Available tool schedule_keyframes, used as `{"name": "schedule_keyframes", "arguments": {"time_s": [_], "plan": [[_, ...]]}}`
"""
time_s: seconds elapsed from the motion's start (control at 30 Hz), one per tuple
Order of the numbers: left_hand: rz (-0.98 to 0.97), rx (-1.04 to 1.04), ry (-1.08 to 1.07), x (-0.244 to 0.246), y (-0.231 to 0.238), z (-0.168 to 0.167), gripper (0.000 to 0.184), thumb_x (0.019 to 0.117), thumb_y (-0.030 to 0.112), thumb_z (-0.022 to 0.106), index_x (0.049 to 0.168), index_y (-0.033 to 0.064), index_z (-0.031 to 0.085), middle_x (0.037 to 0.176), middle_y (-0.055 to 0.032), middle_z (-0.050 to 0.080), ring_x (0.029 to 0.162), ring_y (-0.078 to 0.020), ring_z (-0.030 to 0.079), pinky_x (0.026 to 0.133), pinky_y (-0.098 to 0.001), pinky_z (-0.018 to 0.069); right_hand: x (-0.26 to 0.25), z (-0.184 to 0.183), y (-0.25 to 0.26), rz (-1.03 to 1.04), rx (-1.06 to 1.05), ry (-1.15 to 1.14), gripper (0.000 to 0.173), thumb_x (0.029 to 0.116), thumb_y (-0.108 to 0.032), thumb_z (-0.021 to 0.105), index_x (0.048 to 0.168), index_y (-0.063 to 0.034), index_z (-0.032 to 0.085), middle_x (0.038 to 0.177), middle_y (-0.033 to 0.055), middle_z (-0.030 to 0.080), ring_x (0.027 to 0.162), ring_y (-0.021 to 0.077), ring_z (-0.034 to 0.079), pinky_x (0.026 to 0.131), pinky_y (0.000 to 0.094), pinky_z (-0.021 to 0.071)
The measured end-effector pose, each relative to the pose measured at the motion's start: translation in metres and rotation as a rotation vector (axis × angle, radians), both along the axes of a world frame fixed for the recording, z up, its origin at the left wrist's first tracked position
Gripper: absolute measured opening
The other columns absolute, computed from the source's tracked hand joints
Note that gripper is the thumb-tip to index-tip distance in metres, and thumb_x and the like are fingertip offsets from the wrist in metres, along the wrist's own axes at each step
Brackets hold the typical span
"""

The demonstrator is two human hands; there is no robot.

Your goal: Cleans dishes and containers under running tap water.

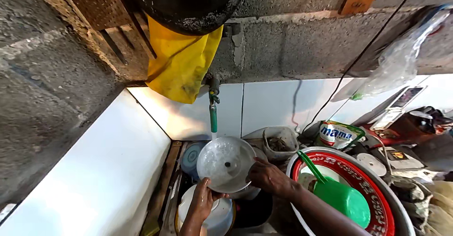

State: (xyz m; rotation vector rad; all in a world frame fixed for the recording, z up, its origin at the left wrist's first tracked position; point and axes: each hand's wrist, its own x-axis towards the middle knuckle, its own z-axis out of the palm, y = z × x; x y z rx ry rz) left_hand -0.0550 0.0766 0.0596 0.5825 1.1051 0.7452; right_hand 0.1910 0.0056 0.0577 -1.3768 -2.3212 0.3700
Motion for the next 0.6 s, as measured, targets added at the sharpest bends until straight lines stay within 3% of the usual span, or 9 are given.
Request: {"name": "schedule_keyframes", "arguments": {"time_s": [0.07, 0.17, 0.2, 0.27, 0.33, 0.4, 0.47, 0.53, 0.6], "plan": [[-0.033, 0.047, 0.082, -0.001, 0.005, 0.007, 0.036, 0.1126, 0.028, 0.024, 0.131, 0.0022, 0.041, 0.088, -0.0151, 0.068, 0.059, -0.0209, 0.068, 0.051, -0.0319, 0.0578, -0.006, -0.006, 0.0, 0.001, 0.041, 0.075, 0.016, 0.0967, -0.018, 0.068, 0.101, -0.0062, 0.077, 0.098, 0.0117, 0.076, 0.1, 0.0296, 0.073, 0.109, 0.05, 0.0474], [-0.123, 0.141, 0.216, -0.004, 0.015, 0.02, 0.063, 0.1104, 0.05, 0.012, 0.141, 0.0027, 0.04, 0.095, -0.0149, 0.069, 0.066, -0.0213, 0.069, 0.055, -0.0336, 0.0568, -0.02, 0.006, -0.001, -0.006, -0.153, 0.289, 0.025, 0.1014, -0.019, 0.062, 0.108, 0.0022, 0.074, 0.104, 0.0196, 0.074, 0.101, 0.0339, 0.071, 0.098, 0.049, 0.0527], [-0.142, 0.193, 0.23, -0.005, 0.018, 0.02, 0.063, 0.1106, 0.049, 0.01, 0.141, 0.0027, 0.04, 0.094, -0.0141, 0.07, 0.067, -0.0216, 0.07, 0.054, -0.0334, 0.0578, -0.023, 0.008, -0.001, -0.027, -0.176, 0.394, 0.027, 0.1014, -0.019, 0.062, 0.107, 0.0051, 0.073, 0.102, 0.0214, 0.073, 0.096, 0.033, 0.071, 0.091, 0.0485, 0.0554], [-0.189, 0.316, 0.226, -0.013, 0.021, 0.014, 0.053, 0.1117, 0.041, 0.018, 0.15, 0.0076, 0.034, 0.099, -0.0121, 0.072, 0.073, -0.0216, 0.073, 0.059, -0.033, 0.0602, -0.025, 0.012, -0.003, -0.095, -0.172, 0.62, 0.029, 0.1012, -0.019, 0.062, 0.104, 0.0085, 0.07, 0.092, 0.0181, 0.071, 0.082, 0.0204, 0.068, 0.079, 0.037, 0.0557], [-0.201, 0.413, 0.237, -0.019, 0.021, 0.005, 0.047, 0.1088, 0.031, 0.034, 0.15, 0.0088, 0.037, 0.108, -0.0103, 0.071, 0.082, -0.02, 0.073, 0.066, -0.0317, 0.0609, -0.022, 0.019, -0.007, -0.169, -0.229, 0.807, 0.026, 0.1019, -0.018, 0.061, 0.104, 0.0069, 0.068, 0.085, 0.0073, 0.067, 0.075, 0.0047, 0.061, 0.074, 0.0241, 0.0518], [-0.211, 0.494, 0.307, -0.026, 0.017, -0.005, 0.049, 0.1038, 0.027, 0.045, 0.148, 0.0057, 0.041, 0.12, -0.01, 0.066, 0.092, -0.0177, 0.071, 0.074, -0.0313, 0.0601, -0.015, 0.024, -0.016, -0.249, -0.264, 0.981, 0.019, 0.1023, -0.016, 0.059, 0.105, 0.0017, 0.067, 0.086, -0.0032, 0.066, 0.078, -0.0034, 0.06, 0.076, 0.0187, 0.0522], [-0.266, 0.585, 0.44, -0.04, 0.013, -0.021, 0.051, 0.1007, 0.025, 0.049, 0.147, 0.0027, 0.044, 0.138, -0.0141, 0.057, 0.114, -0.0212, 0.063, 0.09, -0.0376, 0.0558, -0.007, 0.026, -0.028, -0.36, -0.287, 1.18, 0.015, 0.1034, -0.012, 0.055, 0.107, -0.0023, 0.066, 0.089, -0.0063, 0.068, 0.081, -0.0017, 0.064, 0.079, 0.0214, 0.0553], [-0.338, 0.688, 0.623, -0.062, 0.009, -0.04, 0.052, 0.0997, 0.023, 0.053, 0.146, -0.0002, 0.048, 0.151, -0.0231, 0.046, 0.133, -0.0359, 0.052, 0.103, -0.0526, 0.0474, 0.003, 0.028, -0.04, -0.503, -0.307, 1.41, 0.02, 0.1066, -0.013, 0.047, 0.113, -0.0021, 0.063, 0.092, -0.0008, 0.071, 0.084, 0.0069, 0.069, 0.08, 0.0294, 0.0597], [-0.388, 0.733, 0.798, -0.09, 0.004, -0.063, 0.055, 0.0997, 0.023, 0.057, 0.147, -0.0029, 0.047, 0.153, -0.0307, 0.04, 0.14, -0.0462, 0.041, 0.112, -0.062, 0.0363, 0.015, 0.032, -0.053, -0.664, -0.269, 1.587, 0.024, 0.1098, -0.015, 0.039, 0.114, -0.0026, 0.06, 0.091, 0.0034, 0.072, 0.082, 0.0122, 0.071, 0.079, 0.0333, 0.061]]}}
